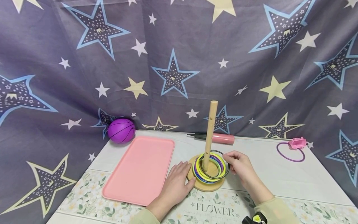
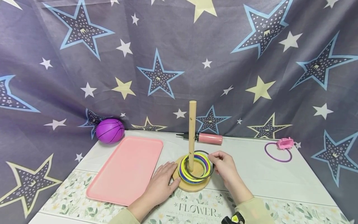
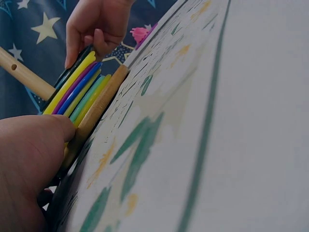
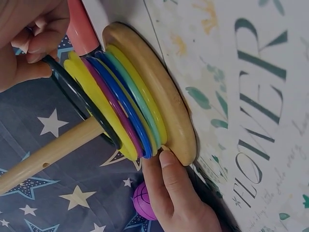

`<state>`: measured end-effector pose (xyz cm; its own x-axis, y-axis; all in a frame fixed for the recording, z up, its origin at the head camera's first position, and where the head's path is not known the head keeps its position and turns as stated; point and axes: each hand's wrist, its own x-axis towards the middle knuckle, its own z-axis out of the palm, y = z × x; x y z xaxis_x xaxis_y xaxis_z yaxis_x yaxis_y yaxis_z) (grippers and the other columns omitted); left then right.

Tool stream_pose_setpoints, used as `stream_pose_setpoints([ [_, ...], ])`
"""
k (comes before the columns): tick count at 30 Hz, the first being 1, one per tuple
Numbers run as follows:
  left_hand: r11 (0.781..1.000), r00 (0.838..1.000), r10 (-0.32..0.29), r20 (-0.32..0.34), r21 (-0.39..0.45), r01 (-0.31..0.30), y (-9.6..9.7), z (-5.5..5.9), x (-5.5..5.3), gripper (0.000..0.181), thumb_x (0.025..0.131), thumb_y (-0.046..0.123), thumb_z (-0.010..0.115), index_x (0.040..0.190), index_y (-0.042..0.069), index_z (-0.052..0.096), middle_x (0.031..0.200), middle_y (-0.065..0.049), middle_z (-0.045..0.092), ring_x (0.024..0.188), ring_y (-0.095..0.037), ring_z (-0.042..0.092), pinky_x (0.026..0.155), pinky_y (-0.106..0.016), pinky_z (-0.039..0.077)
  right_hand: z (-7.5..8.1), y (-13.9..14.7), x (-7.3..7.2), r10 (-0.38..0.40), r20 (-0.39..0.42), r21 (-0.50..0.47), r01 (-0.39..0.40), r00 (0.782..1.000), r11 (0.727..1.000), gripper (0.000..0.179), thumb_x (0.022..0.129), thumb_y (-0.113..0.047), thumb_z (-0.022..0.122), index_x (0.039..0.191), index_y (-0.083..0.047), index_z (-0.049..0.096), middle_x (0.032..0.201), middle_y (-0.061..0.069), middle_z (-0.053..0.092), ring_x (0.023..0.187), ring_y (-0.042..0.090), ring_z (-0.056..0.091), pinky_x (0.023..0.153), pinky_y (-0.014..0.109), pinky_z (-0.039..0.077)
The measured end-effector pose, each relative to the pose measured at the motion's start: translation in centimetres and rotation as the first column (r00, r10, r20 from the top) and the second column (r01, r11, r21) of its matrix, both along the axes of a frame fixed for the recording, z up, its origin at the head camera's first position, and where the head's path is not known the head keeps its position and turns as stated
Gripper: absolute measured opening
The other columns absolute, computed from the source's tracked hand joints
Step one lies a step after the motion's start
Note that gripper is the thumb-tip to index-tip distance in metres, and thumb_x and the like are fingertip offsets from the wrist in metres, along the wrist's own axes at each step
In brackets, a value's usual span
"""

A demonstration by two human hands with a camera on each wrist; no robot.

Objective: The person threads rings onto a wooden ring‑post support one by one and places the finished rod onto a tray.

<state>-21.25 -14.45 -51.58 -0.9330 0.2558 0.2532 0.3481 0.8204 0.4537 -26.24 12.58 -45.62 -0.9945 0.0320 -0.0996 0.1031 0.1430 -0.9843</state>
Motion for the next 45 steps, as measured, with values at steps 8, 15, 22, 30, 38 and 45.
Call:
stream_pose_setpoints([
  [8,1.0,1.0,-0.003,0.012,0.0,0.003,0.0,0.0,0.0,0.062,0.109,0.036,0.066,0.159,0.003,0.056,0.165,-0.019,0.053,0.159,-0.039,0.041,0.134,-0.057,0.023,-0.3,0.0,0.1,-0.018,0.004,0.012,0.018,1.0,1.0,0.017,0.106,-0.013,0.072,0.11,0.004,0.073,0.083,0.0,0.059,0.059,0.009,0.046,0.05,0.022,0.04],
  [15,1.0,1.0,-0.006,0.006,-0.005,0.006,0.0,0.1,0.0,0.062,0.109,0.037,0.066,0.159,0.003,0.056,0.165,-0.019,0.053,0.159,-0.039,0.041,0.134,-0.058,0.024,-0.7,0.0,0.0,-0.031,0.009,0.03,0.031,0.999,0.999,0.017,0.106,-0.015,0.073,0.108,0.003,0.074,0.082,0.0,0.06,0.058,0.01,0.046,0.049,0.022,0.041],
  [22,1.0,1.0,-0.001,-0.004,-0.012,0.001,0.1,0.3,-0.1,0.062,0.109,0.037,0.066,0.16,0.003,0.055,0.165,-0.02,0.053,0.159,-0.039,0.041,0.134,-0.057,0.024,-0.9,-0.1,-0.1,-0.028,0.001,0.047,0.028,1.0,0.998,0.02,0.105,-0.017,0.077,0.109,0.002,0.075,0.081,0.001,0.062,0.059,0.01,0.047,0.049,0.023,0.041],
  [30,1.0,1.0,-0.004,-0.027,-0.014,0.004,0.1,0.1,0.1,0.061,0.108,0.035,0.068,0.158,0.0,0.057,0.162,-0.021,0.056,0.157,-0.04,0.044,0.133,-0.058,0.027,-1.2,-0.6,-0.5,-0.018,-0.012,0.035,0.019,1.0,0.999,0.019,0.104,-0.015,0.078,0.11,0.003,0.074,0.079,0.0,0.06,0.058,0.008,0.048,0.048,0.022,0.042],
  [38,1.0,1.0,-0.001,-0.012,-0.012,0.001,0.1,0.1,0.0,0.062,0.108,0.036,0.066,0.159,0.001,0.056,0.163,-0.02,0.055,0.158,-0.039,0.043,0.133,-0.057,0.025,-1.1,-1.1,-0.4,0.0,-0.037,0.028,0.001,0.999,1.0,0.022,0.101,-0.015,0.082,0.111,0.003,0.072,0.085,0.002,0.062,0.057,0.008,0.048,0.047,0.022,0.042],
  [45,1.0,1.0,-0.002,-0.012,-0.011,0.002,0.1,0.1,0.0,0.062,0.108,0.036,0.066,0.159,0.001,0.056,0.163,-0.02,0.054,0.158,-0.04,0.043,0.133,-0.058,0.026,-1.2,-1.3,-0.5,0.001,-0.045,0.045,0.001,0.999,0.999,0.022,0.1,-0.014,0.083,0.11,0.002,0.072,0.088,0.003,0.062,0.058,0.009,0.048,0.046,0.023,0.041],
])
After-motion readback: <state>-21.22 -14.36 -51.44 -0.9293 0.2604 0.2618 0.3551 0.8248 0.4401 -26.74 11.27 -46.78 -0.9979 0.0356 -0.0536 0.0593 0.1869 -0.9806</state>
